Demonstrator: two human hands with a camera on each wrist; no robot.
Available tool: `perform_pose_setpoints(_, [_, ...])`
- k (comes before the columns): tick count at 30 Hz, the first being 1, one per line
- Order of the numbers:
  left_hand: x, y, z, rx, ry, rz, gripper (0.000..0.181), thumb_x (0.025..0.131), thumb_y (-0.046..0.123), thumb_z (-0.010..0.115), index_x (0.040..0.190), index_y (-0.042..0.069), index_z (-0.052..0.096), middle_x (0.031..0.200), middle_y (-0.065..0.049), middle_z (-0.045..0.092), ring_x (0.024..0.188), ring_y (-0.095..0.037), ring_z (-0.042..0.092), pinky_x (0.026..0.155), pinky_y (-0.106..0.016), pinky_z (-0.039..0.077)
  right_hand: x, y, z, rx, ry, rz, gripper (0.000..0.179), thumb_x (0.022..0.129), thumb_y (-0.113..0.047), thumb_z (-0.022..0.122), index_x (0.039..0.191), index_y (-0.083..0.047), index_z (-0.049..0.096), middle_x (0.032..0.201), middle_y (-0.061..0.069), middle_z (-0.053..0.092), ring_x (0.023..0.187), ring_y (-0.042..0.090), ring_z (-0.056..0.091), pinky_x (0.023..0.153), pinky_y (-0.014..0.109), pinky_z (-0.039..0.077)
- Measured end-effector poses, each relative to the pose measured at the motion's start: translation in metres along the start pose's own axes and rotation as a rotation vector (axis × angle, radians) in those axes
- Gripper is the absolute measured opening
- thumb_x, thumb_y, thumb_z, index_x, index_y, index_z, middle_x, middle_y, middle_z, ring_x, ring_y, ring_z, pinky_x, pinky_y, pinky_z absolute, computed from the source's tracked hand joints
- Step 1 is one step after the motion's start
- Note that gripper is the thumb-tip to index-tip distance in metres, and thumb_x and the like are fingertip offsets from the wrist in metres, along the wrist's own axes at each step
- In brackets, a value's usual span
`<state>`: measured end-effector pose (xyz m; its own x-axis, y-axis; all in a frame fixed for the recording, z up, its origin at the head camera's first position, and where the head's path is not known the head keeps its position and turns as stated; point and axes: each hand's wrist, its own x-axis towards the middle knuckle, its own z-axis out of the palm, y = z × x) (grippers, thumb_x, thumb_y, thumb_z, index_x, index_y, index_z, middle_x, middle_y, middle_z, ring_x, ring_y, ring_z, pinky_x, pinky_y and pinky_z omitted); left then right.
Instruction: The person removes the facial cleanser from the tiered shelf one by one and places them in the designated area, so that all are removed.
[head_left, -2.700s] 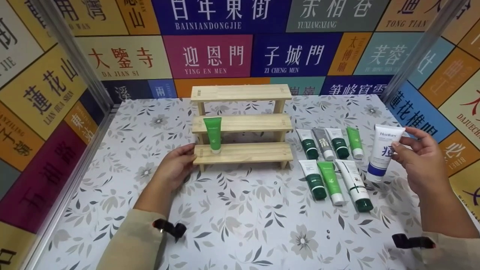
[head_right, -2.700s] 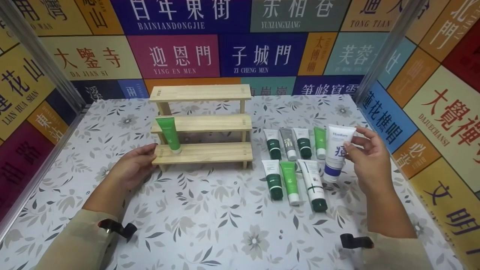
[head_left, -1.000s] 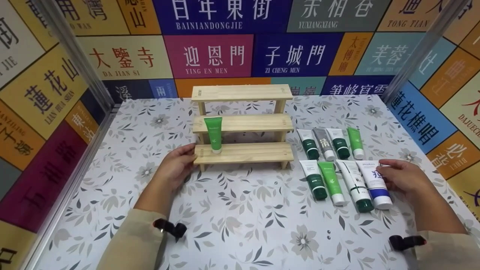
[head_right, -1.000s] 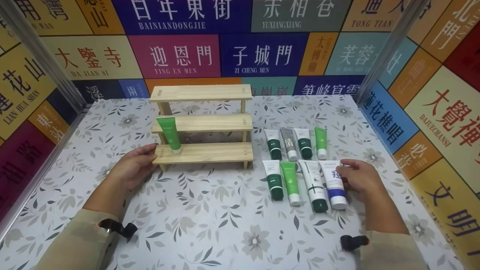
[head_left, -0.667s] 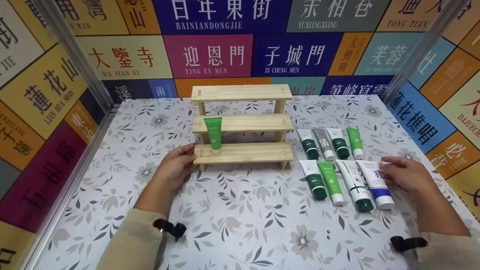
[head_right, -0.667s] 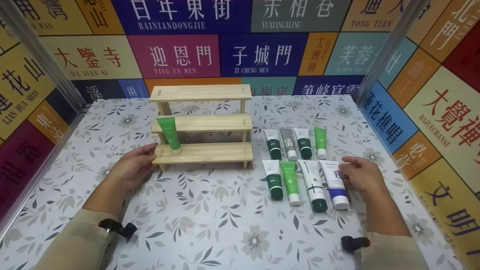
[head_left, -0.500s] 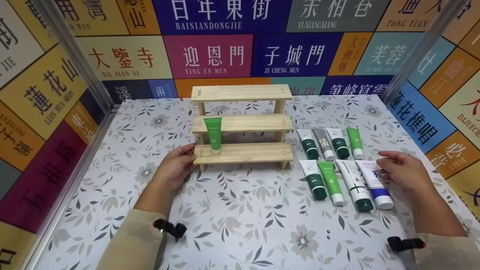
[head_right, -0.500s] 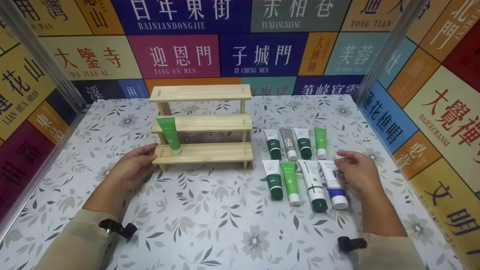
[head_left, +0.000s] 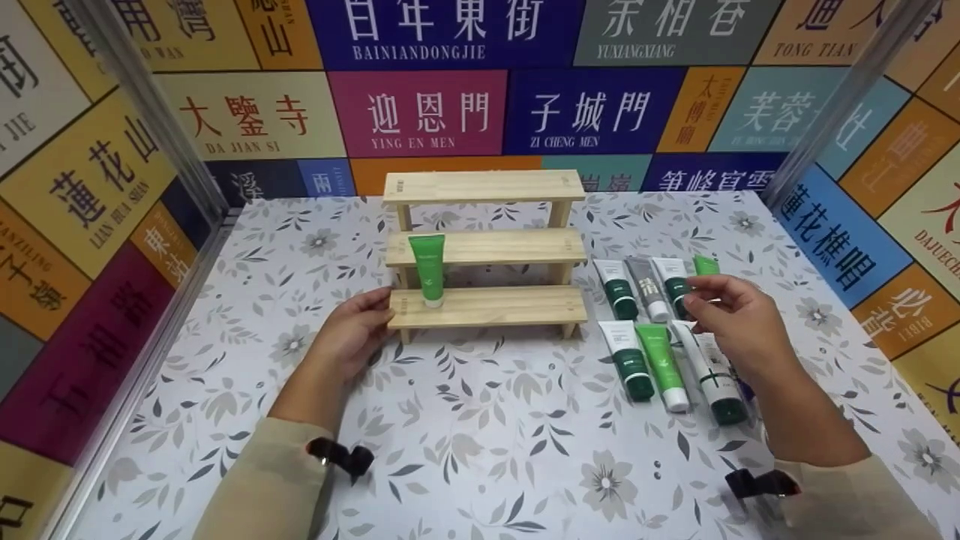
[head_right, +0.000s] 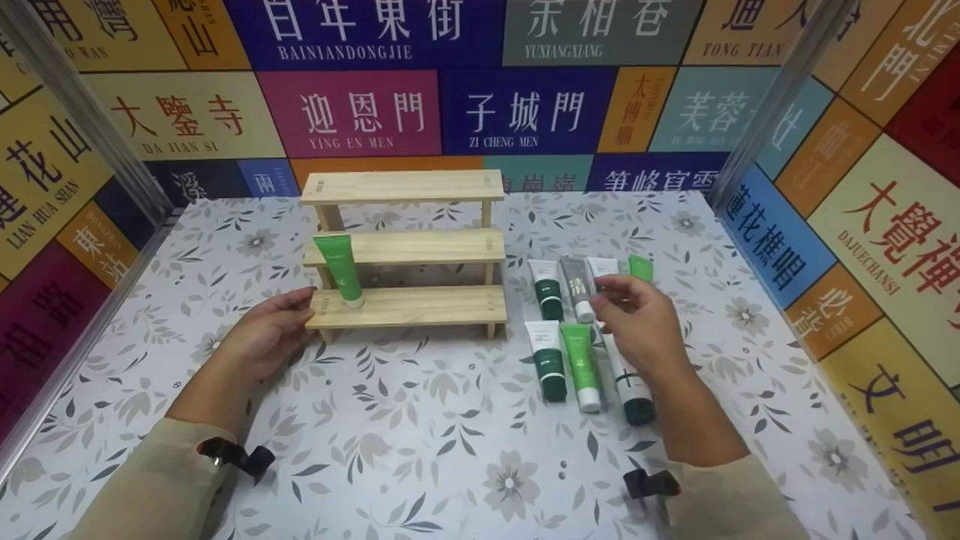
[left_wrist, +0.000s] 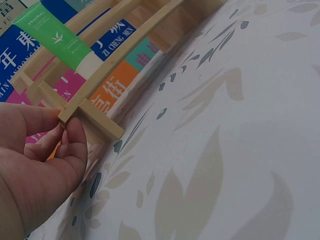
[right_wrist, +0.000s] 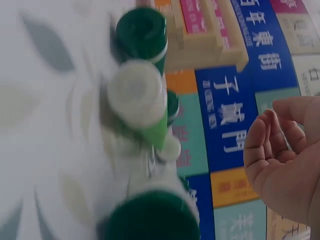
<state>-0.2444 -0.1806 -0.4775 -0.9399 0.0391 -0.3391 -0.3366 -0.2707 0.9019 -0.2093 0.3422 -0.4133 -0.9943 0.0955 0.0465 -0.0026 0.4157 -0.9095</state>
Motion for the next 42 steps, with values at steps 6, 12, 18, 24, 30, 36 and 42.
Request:
perform_pose_setpoints(6, [0.000, 0.001, 0.000, -0.001, -0.003, 0.001, 0.061, 0.104, -0.004, 0.056, 0.163, 0.004, 0.041, 0.157, -0.012, 0.049, 0.118, -0.013, 0.062, 0.092, -0.021, 0.057, -0.001, -0.019, 0.031, 0.094, -0.043, -0.078, 0.024, 0.103, -0.019, 0.073, 0.126, -0.013, 0.070, 0.104, -0.006, 0.068, 0.087, 0.010, 0.068, 0.073, 0.021, 0.061])
perform_pose_setpoints(12, [0.000, 0.000, 0.001, -0.003, 0.005, 0.001, 0.060, 0.104, -0.005, 0.057, 0.162, 0.004, 0.042, 0.155, -0.012, 0.051, 0.115, -0.012, 0.064, 0.091, -0.021, 0.057, -0.002, -0.032, 0.055, 0.104, -0.081, -0.074, 0.026, 0.104, -0.023, 0.073, 0.127, -0.012, 0.069, 0.106, -0.001, 0.067, 0.089, 0.013, 0.068, 0.075, 0.022, 0.062])
perform_pose_setpoints(18, [0.000, 0.000, 0.001, 0.005, 0.012, -0.012, 0.060, 0.104, -0.004, 0.057, 0.162, 0.006, 0.043, 0.159, -0.012, 0.050, 0.121, -0.014, 0.062, 0.094, -0.022, 0.058, 0.000, -0.043, 0.079, 0.197, -0.102, -0.118, 0.020, 0.102, -0.013, 0.073, 0.121, -0.010, 0.070, 0.099, -0.002, 0.067, 0.082, 0.013, 0.066, 0.071, 0.023, 0.061])
perform_pose_setpoints(24, [0.001, 0.001, 0.001, 0.001, 0.019, -0.015, 0.059, 0.104, -0.003, 0.057, 0.161, 0.007, 0.045, 0.160, -0.012, 0.051, 0.128, -0.018, 0.062, 0.098, -0.024, 0.059, 0.002, -0.051, 0.102, 0.240, -0.119, -0.137, 0.019, 0.101, -0.009, 0.073, 0.120, -0.007, 0.070, 0.095, -0.004, 0.068, 0.080, 0.014, 0.066, 0.070, 0.024, 0.061])
perform_pose_setpoints(30, [0.000, 0.001, 0.002, 0.019, 0.001, 0.002, 0.060, 0.105, -0.003, 0.055, 0.163, 0.005, 0.041, 0.161, -0.015, 0.048, 0.131, -0.020, 0.061, 0.097, -0.022, 0.058, 0.003, -0.061, 0.126, 0.307, -0.151, -0.154, 0.019, 0.100, -0.004, 0.073, 0.119, -0.003, 0.071, 0.093, -0.002, 0.068, 0.078, 0.014, 0.065, 0.067, 0.023, 0.060])
perform_pose_setpoints(36, [0.000, 0.001, 0.001, 0.014, 0.008, -0.004, 0.059, 0.105, -0.003, 0.056, 0.162, 0.006, 0.043, 0.161, -0.013, 0.049, 0.133, -0.020, 0.060, 0.098, -0.023, 0.058, 0.005, -0.075, 0.145, 0.335, -0.184, -0.157, 0.018, 0.100, -0.007, 0.073, 0.118, -0.005, 0.071, 0.095, -0.001, 0.068, 0.079, 0.014, 0.064, 0.068, 0.023, 0.060])
perform_pose_setpoints(42, [0.000, 0.001, 0.000, 0.015, 0.000, -0.002, 0.059, 0.105, -0.003, 0.055, 0.162, 0.006, 0.043, 0.162, -0.014, 0.048, 0.128, -0.017, 0.062, 0.097, -0.022, 0.058, 0.010, -0.086, 0.165, 0.409, -0.208, -0.181, 0.022, 0.099, -0.004, 0.073, 0.121, 0.001, 0.069, 0.092, 0.000, 0.068, 0.077, 0.014, 0.064, 0.067, 0.024, 0.060])
